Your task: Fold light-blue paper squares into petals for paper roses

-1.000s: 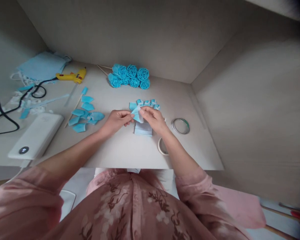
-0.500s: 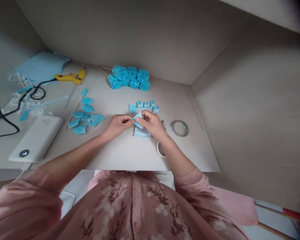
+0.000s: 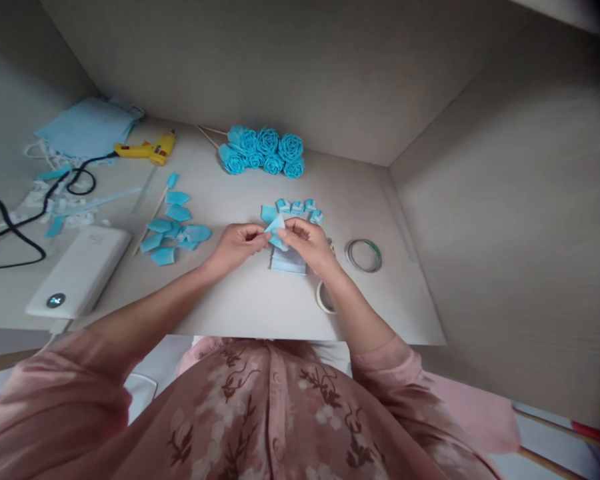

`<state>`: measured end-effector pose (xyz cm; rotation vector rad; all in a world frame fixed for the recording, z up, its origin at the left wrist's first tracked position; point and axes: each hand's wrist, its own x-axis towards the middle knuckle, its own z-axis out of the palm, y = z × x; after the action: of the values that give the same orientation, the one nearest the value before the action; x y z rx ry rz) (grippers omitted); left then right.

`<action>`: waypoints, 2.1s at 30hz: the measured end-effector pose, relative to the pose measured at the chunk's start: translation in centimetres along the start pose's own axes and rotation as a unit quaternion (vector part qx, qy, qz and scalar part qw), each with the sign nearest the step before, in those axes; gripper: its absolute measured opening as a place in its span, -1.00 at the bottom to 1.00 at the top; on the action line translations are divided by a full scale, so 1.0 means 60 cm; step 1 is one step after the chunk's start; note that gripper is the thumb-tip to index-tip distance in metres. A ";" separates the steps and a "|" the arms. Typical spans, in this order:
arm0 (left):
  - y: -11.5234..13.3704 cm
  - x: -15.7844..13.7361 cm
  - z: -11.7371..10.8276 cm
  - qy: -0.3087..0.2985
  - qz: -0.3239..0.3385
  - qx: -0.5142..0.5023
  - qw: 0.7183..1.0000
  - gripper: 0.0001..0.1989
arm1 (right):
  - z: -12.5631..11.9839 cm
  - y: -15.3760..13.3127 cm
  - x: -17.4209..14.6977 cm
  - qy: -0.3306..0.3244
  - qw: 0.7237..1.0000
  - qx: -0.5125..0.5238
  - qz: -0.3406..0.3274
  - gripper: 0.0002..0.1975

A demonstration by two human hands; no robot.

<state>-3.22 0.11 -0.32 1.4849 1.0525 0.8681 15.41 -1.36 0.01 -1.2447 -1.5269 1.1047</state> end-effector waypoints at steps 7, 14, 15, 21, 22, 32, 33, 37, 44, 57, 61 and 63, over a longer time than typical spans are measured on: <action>-0.004 0.003 0.005 -0.024 -0.007 -0.035 0.999 -0.66 | 0.007 -0.003 -0.001 0.018 0.999 -0.031 -0.030 -0.73; 0.001 0.004 0.001 -0.030 -0.040 -0.125 0.991 -0.62 | -0.018 -0.006 -0.001 0.022 0.995 -0.057 -0.084 -0.72; 0.001 0.005 0.000 -0.029 -0.045 -0.141 0.989 -0.62 | -0.027 -0.012 -0.001 0.025 0.990 -0.085 -0.111 -0.70; -0.002 0.009 -0.007 -0.028 -0.066 -0.223 0.972 -0.64 | -0.060 -0.049 0.010 -0.051 0.918 -0.287 -0.270 -0.63; -0.001 0.009 -0.007 -0.030 -0.069 -0.229 0.970 -0.65 | -0.060 -0.052 0.012 -0.068 0.907 -0.307 -0.281 -0.62; 0.004 0.005 -0.004 -0.028 -0.067 -0.211 0.975 -0.64 | -0.043 -0.017 0.026 -0.087 0.922 -0.245 -0.287 -0.91; 0.005 0.005 -0.004 -0.024 -0.062 -0.203 0.977 -0.64 | -0.042 -0.015 0.026 -0.087 0.927 -0.237 -0.278 -0.92; 0.009 0.003 -0.003 -0.004 -0.043 -0.174 0.984 -0.65 | -0.035 -0.008 0.024 -0.066 0.943 -0.199 -0.259 -0.90; -0.001 0.004 0.004 0.005 -0.005 -0.109 0.994 -0.64 | -0.019 0.014 0.006 -0.025 0.979 -0.100 -0.175 -0.85; -0.003 0.001 0.005 -0.007 0.012 -0.070 0.997 -0.64 | -0.010 0.019 0.001 -0.026 0.998 0.049 -0.031 -0.55; -0.003 0.002 0.004 -0.023 0.008 -0.071 0.997 -0.64 | -0.009 0.027 0.002 -0.033 0.997 0.071 -0.012 -0.46; -0.002 0.001 0.005 -0.033 0.008 -0.073 0.997 -0.64 | -0.008 0.031 0.003 -0.033 0.997 0.066 -0.013 -0.47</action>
<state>-2.96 0.10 -0.49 1.3930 0.9100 0.8822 16.30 -0.94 -1.65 -1.1059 -1.4889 1.2200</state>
